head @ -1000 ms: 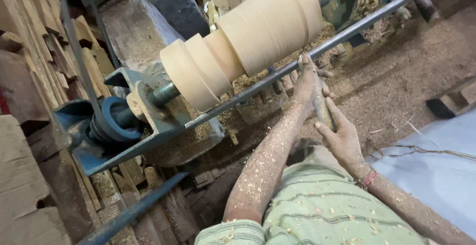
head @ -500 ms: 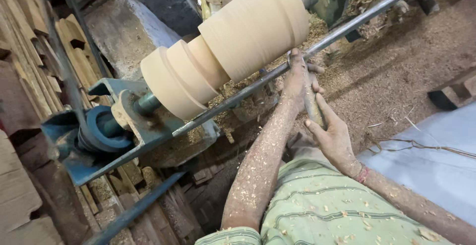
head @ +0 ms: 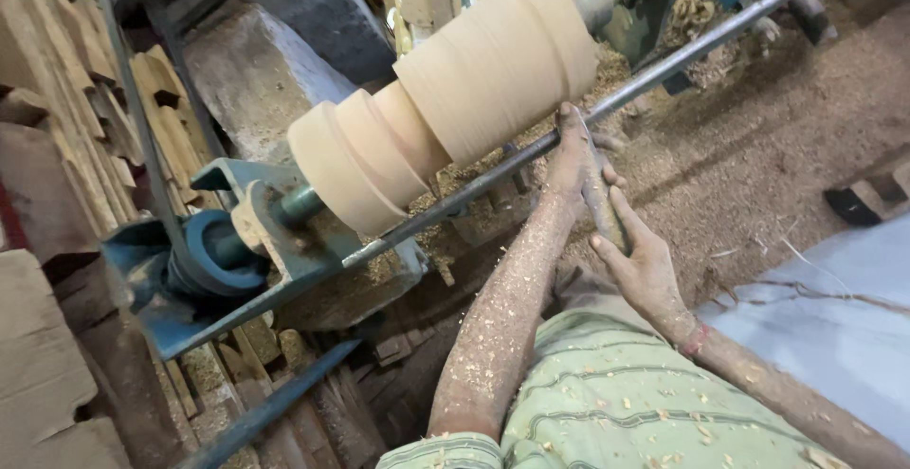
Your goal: The person shapes a spinning wooden vessel on a lathe, holding a chisel against the rotating wood with both hands to cut and smooth its profile. They reposition the chisel along the tool rest and continue cutting the curved surface of the workpiece.
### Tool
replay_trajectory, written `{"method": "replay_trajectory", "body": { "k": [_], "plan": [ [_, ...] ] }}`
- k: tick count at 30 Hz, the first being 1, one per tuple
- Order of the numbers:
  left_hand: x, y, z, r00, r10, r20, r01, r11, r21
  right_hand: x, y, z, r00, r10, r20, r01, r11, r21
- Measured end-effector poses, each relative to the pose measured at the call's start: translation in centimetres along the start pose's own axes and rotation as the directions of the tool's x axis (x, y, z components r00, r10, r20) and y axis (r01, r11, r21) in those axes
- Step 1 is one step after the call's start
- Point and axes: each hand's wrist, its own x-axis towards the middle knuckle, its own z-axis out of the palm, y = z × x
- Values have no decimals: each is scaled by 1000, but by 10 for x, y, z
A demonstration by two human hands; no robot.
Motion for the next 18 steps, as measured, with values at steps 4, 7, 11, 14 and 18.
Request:
{"method": "replay_trajectory", "body": {
  "k": [4,7,11,14,18],
  "plan": [
    [-6,4,4,991,110,-71,-111,994,-15,7,8,-5,999,-35,41,35,999,-8],
    [-8,5,7,988,105,-113,-107,994,-11,11,12,-9,997,15,78,-13,1000,-23],
    [-8,5,7,989,18,-145,-15,1000,27,14,16,-12,993,15,113,-15,1000,-2],
    [-10,3,3,989,-4,-150,2,1000,-14,15,17,-13,993,-20,115,23,1000,-18],
    [-15,1,0,983,85,-162,-92,995,-34,14,18,-13,990,-30,138,35,999,-33]
  ]
}}
